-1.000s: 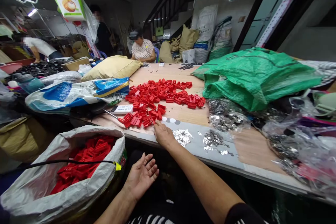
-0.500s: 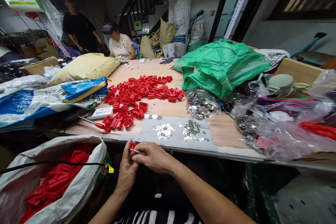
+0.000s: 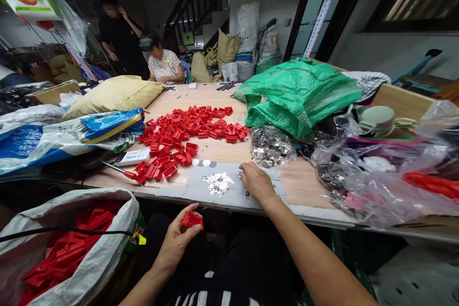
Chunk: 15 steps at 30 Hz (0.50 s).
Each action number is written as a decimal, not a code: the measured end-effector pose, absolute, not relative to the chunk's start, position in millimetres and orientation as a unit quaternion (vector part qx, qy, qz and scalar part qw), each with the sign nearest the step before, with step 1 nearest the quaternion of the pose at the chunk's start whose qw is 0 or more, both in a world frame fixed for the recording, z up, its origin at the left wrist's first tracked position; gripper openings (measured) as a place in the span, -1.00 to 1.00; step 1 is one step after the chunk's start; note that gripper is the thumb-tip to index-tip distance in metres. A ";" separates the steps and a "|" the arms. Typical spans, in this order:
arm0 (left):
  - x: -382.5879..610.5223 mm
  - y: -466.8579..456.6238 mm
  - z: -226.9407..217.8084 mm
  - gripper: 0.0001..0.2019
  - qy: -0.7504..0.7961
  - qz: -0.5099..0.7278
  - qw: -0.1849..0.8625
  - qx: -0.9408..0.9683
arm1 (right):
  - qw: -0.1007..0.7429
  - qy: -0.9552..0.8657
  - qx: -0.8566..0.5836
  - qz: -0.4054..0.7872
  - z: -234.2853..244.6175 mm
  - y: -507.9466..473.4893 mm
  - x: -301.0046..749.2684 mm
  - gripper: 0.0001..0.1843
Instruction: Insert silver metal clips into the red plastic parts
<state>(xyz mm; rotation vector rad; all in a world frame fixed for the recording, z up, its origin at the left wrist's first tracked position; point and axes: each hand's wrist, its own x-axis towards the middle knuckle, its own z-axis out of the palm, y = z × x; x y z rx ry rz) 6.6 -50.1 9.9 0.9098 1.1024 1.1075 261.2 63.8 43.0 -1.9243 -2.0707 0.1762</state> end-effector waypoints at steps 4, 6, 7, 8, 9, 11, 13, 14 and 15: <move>11.2 -50.4 6.6 -0.51 0.466 0.486 0.637 0.376 | 0.108 -0.736 -0.667 0.041 39.7 69.6 260.8 -0.88; 12.0 -50.0 5.3 -0.52 0.466 0.486 0.638 0.374 | 0.095 -0.740 -0.665 0.031 40.1 70.4 260.1 -0.89; 12.1 -49.9 5.0 -0.51 0.467 0.485 0.640 0.371 | 0.091 -0.742 -0.664 0.027 40.3 70.7 260.3 -0.89; 12.2 -49.9 4.8 -0.50 0.467 0.483 0.643 0.367 | 0.089 -0.743 -0.663 0.022 40.4 71.0 260.7 -0.89; 12.5 -49.9 4.8 -0.49 0.466 0.481 0.648 0.362 | 0.087 -0.744 -0.662 0.019 40.3 71.3 261.4 -0.88; 13.8 -50.2 5.2 -0.47 0.457 0.481 0.659 0.355 | 0.086 -0.745 -0.662 0.014 39.3 72.3 263.0 -0.86; 16.2 -50.3 6.0 -0.46 0.441 0.488 0.667 0.350 | 0.086 -0.745 -0.661 0.013 37.5 73.9 264.7 -0.86; 17.5 -50.3 6.6 -0.46 0.433 0.493 0.670 0.346 | 0.086 -0.747 -0.659 0.014 36.7 75.0 265.4 -0.86; 18.7 -50.2 7.2 -0.47 0.425 0.498 0.673 0.343 | 0.086 -0.749 -0.657 0.015 36.0 76.1 266.1 -0.86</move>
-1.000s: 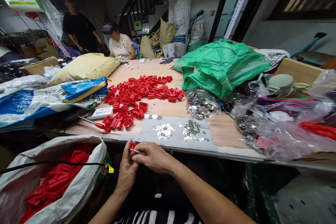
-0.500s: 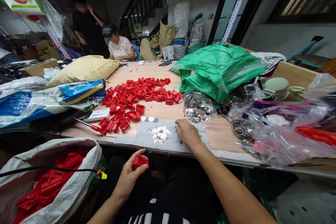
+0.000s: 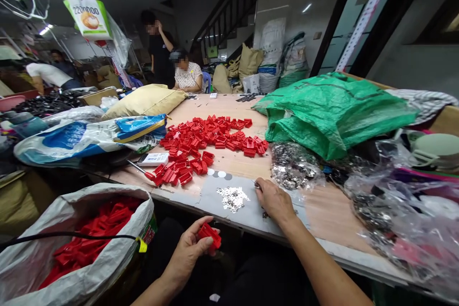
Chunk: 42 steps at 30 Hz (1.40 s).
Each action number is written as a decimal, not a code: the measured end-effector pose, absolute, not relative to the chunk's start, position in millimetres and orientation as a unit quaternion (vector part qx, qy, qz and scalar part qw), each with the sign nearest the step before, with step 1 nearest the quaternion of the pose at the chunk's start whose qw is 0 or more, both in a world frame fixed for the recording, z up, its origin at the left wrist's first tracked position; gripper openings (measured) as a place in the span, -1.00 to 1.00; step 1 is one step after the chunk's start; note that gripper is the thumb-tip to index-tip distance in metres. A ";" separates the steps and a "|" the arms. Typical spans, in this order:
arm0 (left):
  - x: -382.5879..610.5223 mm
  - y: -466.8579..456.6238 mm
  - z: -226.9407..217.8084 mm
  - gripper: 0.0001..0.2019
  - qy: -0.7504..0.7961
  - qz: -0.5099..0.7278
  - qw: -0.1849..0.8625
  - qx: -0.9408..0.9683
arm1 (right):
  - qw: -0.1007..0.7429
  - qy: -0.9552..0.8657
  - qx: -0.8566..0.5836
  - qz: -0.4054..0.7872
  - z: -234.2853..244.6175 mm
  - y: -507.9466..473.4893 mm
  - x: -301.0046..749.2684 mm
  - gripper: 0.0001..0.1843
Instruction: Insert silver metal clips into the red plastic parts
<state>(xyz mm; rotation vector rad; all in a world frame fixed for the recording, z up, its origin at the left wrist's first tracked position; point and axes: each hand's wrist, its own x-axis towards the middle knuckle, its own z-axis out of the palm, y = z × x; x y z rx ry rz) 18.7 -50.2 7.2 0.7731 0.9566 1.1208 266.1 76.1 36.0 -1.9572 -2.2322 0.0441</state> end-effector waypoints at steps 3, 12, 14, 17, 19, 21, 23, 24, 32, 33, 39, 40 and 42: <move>21.3 -50.2 9.4 -0.51 0.407 0.506 0.682 0.337 | 0.082 -0.756 -0.649 0.014 35.8 79.3 267.5 -0.87; 18.0 -44.9 19.9 -0.64 0.396 0.548 0.655 0.338 | 0.202 -0.733 -0.644 0.081 44.1 77.5 268.4 -0.88; 17.3 -42.0 22.0 -0.66 0.394 0.562 0.639 0.346 | 0.259 -0.737 -0.609 0.138 45.7 69.8 262.5 -0.85; 17.4 -38.4 23.8 -0.67 0.396 0.574 0.611 0.374 | 0.303 -0.750 -0.545 0.220 49.0 49.9 245.7 -0.75; 17.5 -37.3 24.9 -0.67 0.408 0.576 0.586 0.397 | 0.318 -0.750 -0.517 0.262 51.9 33.7 231.7 -0.68; 17.2 -37.0 26.4 -0.67 0.428 0.574 0.558 0.420 | 0.332 -0.746 -0.495 0.296 55.4 18.3 218.2 -0.64; 16.1 -37.2 28.1 -0.68 0.443 0.572 0.530 0.442 | 0.341 -0.744 -0.477 0.322 59.1 5.9 207.1 -0.66; 15.2 -37.4 28.9 -0.68 0.450 0.572 0.515 0.454 | 0.342 -0.745 -0.468 0.330 60.9 1.1 202.6 -0.68; 8.8 -40.8 34.1 -0.69 0.482 0.553 0.389 0.557 | 0.364 -0.777 -0.439 0.266 64.4 -13.2 183.2 -0.86; 8.5 -41.5 34.9 -0.69 0.483 0.550 0.377 0.567 | 0.363 -0.783 -0.435 0.257 63.3 -13.5 182.0 -0.87; 7.9 -45.6 37.4 -0.70 0.480 0.542 0.320 0.612 | 0.338 -0.806 -0.419 0.248 56.4 -15.9 176.8 -0.87; 8.0 -46.1 37.1 -0.69 0.475 0.541 0.314 0.618 | 0.335 -0.806 -0.417 0.252 55.9 -16.5 176.2 -0.87; 8.1 -46.8 36.2 -0.70 0.466 0.541 0.307 0.629 | 0.332 -0.806 -0.416 0.259 55.3 -17.3 175.6 -0.86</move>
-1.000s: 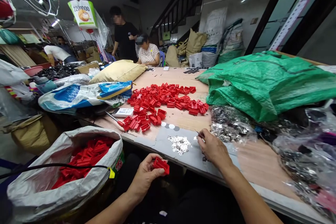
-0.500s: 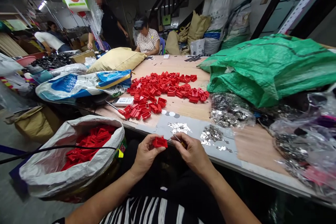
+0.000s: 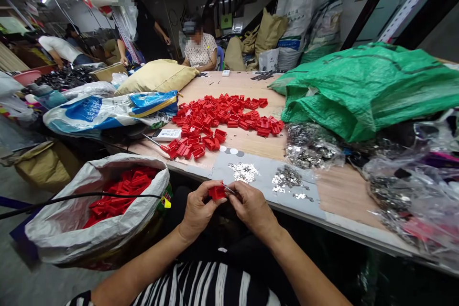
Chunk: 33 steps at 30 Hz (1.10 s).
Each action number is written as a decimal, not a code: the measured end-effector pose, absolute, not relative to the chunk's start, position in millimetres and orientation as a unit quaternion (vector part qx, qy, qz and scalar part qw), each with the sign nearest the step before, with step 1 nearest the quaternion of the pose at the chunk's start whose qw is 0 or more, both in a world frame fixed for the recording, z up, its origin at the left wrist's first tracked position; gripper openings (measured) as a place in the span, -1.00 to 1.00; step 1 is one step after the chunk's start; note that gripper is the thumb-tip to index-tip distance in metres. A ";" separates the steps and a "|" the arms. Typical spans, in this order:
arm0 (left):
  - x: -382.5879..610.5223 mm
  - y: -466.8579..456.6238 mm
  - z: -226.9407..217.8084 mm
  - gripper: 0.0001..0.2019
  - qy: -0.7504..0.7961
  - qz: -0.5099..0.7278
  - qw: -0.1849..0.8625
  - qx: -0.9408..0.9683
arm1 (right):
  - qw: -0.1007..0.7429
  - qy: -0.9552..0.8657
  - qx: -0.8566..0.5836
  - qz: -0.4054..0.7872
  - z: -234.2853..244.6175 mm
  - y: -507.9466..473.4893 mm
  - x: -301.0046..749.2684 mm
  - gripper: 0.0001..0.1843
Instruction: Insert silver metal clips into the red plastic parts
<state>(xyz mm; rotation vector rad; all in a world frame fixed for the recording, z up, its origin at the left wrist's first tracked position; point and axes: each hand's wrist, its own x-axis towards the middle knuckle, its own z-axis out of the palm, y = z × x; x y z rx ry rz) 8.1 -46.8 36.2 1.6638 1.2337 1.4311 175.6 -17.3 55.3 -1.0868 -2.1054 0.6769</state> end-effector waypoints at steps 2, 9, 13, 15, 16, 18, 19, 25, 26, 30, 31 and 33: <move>8.3 -47.5 35.6 -0.70 0.458 0.543 0.302 0.636 | 0.332 -0.803 -0.413 0.273 55.4 -17.6 175.8 -0.86; 9.5 -48.6 37.3 -0.71 0.441 0.548 0.290 0.649 | 0.323 -0.805 -0.397 0.301 59.3 -16.9 180.5 -0.86; 11.3 -49.0 37.9 -0.71 0.453 0.546 0.291 0.642 | 0.330 -0.805 -0.400 0.288 59.1 -16.4 180.1 -0.85; 12.1 -49.7 37.8 -0.71 0.456 0.543 0.295 0.641 | 0.337 -0.800 -0.410 0.279 57.8 -16.3 179.3 -0.86; 12.3 -50.1 37.7 -0.72 0.456 0.542 0.297 0.640 | 0.337 -0.800 -0.413 0.276 57.4 -16.3 179.1 -0.86; 12.3 -50.8 37.4 -0.72 0.459 0.542 0.296 0.639 | 0.332 -0.802 -0.414 0.273 57.6 -16.7 179.4 -0.87; 12.1 -51.1 37.3 -0.72 0.461 0.542 0.294 0.638 | 0.329 -0.804 -0.411 0.275 58.4 -17.0 179.8 -0.87; 11.4 -51.3 38.8 -0.70 0.456 0.541 0.298 0.640 | 0.320 -0.812 -0.390 0.294 63.8 -18.0 181.9 -0.86; 11.7 -51.4 38.8 -0.70 0.454 0.541 0.303 0.640 | 0.321 -0.812 -0.386 0.298 63.5 -17.9 181.6 -0.86; 12.8 -52.4 37.4 -0.71 0.451 0.546 0.317 0.631 | 0.329 -0.798 -0.376 0.336 61.8 -18.2 181.3 -0.82; 12.8 -52.7 37.0 -0.70 0.452 0.547 0.318 0.629 | 0.329 -0.791 -0.373 0.355 61.8 -18.5 181.8 -0.79; 12.2 -53.1 36.7 -0.70 0.458 0.549 0.317 0.624 | 0.333 -0.768 -0.370 0.402 61.6 -18.8 183.8 -0.74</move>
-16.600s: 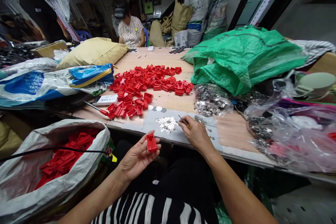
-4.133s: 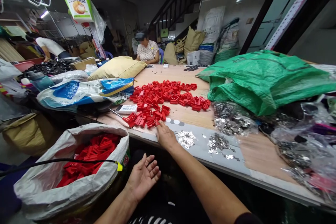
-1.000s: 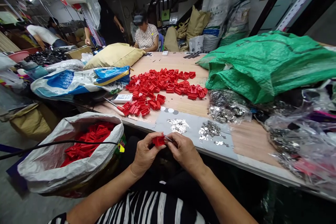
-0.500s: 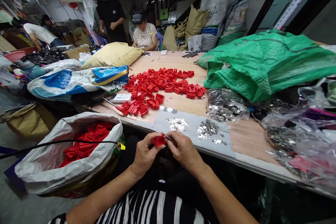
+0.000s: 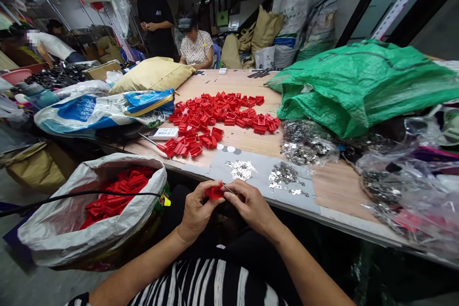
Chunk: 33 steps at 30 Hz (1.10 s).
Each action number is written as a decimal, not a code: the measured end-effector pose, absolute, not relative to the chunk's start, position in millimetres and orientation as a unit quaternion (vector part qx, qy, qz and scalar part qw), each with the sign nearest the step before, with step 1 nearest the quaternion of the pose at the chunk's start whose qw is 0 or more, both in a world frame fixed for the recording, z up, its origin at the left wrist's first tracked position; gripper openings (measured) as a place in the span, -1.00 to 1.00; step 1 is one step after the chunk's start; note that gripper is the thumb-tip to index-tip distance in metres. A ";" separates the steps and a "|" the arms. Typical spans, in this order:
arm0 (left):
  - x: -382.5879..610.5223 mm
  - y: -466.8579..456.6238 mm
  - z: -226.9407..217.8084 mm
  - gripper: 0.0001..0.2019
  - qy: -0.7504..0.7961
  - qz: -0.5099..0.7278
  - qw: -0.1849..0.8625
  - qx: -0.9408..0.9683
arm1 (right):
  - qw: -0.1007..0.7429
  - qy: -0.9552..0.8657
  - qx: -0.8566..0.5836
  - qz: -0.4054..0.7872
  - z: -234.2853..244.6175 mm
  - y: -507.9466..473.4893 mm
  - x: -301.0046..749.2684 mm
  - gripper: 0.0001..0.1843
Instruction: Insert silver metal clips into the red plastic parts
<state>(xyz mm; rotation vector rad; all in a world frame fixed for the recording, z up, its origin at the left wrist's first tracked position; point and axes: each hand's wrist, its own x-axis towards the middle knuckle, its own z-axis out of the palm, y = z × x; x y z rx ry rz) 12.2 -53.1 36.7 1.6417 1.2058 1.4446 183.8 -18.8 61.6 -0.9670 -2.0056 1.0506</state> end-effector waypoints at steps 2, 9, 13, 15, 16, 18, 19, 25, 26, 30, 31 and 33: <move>11.3 -53.3 37.0 -0.69 0.464 0.546 0.313 0.623 | 0.349 -0.731 -0.385 0.442 59.9 -18.3 186.5 -0.71; 10.7 -53.9 38.3 -0.69 0.450 0.545 0.291 0.644 | 0.356 -0.691 -0.417 0.470 45.8 -11.7 187.9 -0.70; 12.6 -55.1 36.1 -0.67 0.440 0.535 0.283 0.663 | 0.344 -0.681 -0.405 0.504 42.6 -10.5 183.9 -0.71; 14.0 -55.7 34.4 -0.67 0.430 0.530 0.271 0.679 | 0.341 -0.679 -0.400 0.512 39.8 -10.7 182.3 -0.72; 14.7 -55.9 33.5 -0.67 0.426 0.528 0.264 0.685 | 0.343 -0.678 -0.398 0.515 37.7 -11.0 181.7 -0.72; 15.9 -56.2 31.9 -0.67 0.423 0.525 0.258 0.692 | 0.348 -0.675 -0.395 0.517 32.8 -12.0 181.2 -0.73; 16.3 -56.2 31.2 -0.67 0.424 0.523 0.258 0.693 | 0.351 -0.674 -0.396 0.516 30.4 -12.6 181.3 -0.73; 14.8 -54.6 30.1 -0.69 0.456 0.515 0.286 0.667 | 0.348 -0.638 -0.417 0.546 27.9 -15.5 182.1 -0.67; 14.2 -54.2 30.3 -0.70 0.458 0.514 0.290 0.664 | 0.348 -0.630 -0.415 0.556 29.0 -15.5 181.9 -0.65; 12.8 -53.3 31.7 -0.72 0.448 0.521 0.292 0.665 | 0.345 -0.605 -0.414 0.586 32.9 -14.7 180.6 -0.58; 12.7 -53.5 32.3 -0.73 0.446 0.524 0.295 0.663 | 0.342 -0.598 -0.413 0.595 33.7 -14.7 180.4 -0.56; 12.3 -54.3 33.9 -0.72 0.449 0.526 0.306 0.655 | 0.334 -0.580 -0.408 0.621 35.7 -15.5 180.4 -0.53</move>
